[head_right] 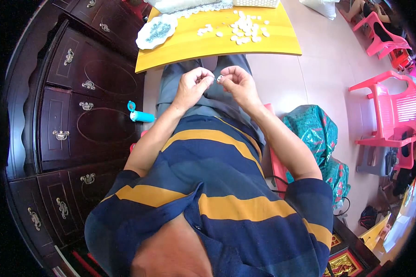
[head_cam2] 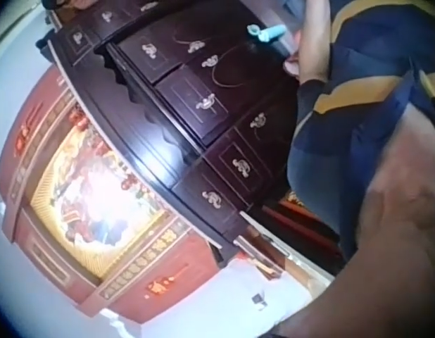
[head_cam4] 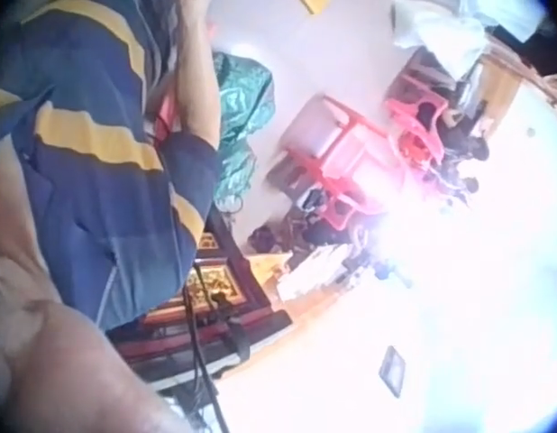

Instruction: Assembling small plastic components by inserting metal pins into them at a workspace.

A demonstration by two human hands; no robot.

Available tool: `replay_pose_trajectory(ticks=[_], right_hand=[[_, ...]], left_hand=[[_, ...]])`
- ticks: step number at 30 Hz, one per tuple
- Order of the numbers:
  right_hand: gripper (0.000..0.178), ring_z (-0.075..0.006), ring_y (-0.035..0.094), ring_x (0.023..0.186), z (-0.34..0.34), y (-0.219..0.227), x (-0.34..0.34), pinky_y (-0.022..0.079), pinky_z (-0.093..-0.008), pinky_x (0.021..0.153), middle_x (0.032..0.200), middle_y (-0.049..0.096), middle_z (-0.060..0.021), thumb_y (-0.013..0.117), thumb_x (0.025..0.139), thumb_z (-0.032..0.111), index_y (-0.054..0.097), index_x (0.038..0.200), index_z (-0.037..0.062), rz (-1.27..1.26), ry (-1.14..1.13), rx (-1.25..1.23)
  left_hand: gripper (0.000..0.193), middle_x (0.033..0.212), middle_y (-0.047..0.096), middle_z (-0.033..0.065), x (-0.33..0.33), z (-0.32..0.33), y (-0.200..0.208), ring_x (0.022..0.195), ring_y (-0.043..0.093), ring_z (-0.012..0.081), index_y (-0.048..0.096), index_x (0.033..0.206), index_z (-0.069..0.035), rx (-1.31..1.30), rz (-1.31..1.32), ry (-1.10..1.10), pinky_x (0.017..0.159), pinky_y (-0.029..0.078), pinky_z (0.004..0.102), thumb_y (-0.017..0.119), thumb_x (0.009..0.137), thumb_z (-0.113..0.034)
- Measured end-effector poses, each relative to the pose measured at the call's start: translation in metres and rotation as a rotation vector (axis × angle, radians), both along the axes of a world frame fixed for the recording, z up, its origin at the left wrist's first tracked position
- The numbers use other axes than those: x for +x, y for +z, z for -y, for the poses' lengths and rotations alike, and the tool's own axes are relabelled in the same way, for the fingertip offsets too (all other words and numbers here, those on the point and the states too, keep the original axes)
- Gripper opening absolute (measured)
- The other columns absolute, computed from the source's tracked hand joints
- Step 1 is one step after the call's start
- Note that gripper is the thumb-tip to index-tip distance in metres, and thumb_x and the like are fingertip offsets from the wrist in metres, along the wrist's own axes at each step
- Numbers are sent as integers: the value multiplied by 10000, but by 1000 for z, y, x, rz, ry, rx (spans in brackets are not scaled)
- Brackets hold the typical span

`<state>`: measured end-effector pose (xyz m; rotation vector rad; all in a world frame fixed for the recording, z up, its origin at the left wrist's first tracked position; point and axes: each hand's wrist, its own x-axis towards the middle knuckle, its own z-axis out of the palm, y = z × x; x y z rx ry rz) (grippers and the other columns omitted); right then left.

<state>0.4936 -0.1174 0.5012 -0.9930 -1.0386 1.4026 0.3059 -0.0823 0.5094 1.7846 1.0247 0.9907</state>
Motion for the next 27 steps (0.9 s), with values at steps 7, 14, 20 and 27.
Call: replay_pose_trajectory(ticks=[7,14,20,27], right_hand=[[173,-60,581,726,2,0,1,477,-201,667,839,666,-2,678,909,54,593,1059,30,26,11,19],[156,-56,612,790,-1,-5,2,495,-204,703,867,687,-4,677,927,62,596,1059,48,57,40,25],[173,-54,574,671,1,-2,0,465,-189,614,803,650,7,686,883,29,587,1023,46,44,0,43],[169,-41,561,654,1,-2,0,449,-181,586,754,615,27,700,865,13,572,967,57,82,-26,38]], left_hand=[[76,777,642,-13,4,-1,3,682,559,38,672,935,-7,-6,-7,1,609,459,203,642,919,-75],[75,772,644,-20,6,0,7,675,547,33,679,926,-7,-26,-13,-11,598,446,202,642,915,-72],[66,763,651,-21,8,1,10,662,539,30,686,909,-18,13,-67,-22,590,439,203,643,905,-68],[66,760,664,-15,9,1,12,653,545,33,690,895,-21,18,-110,-41,586,448,213,645,891,-69]])
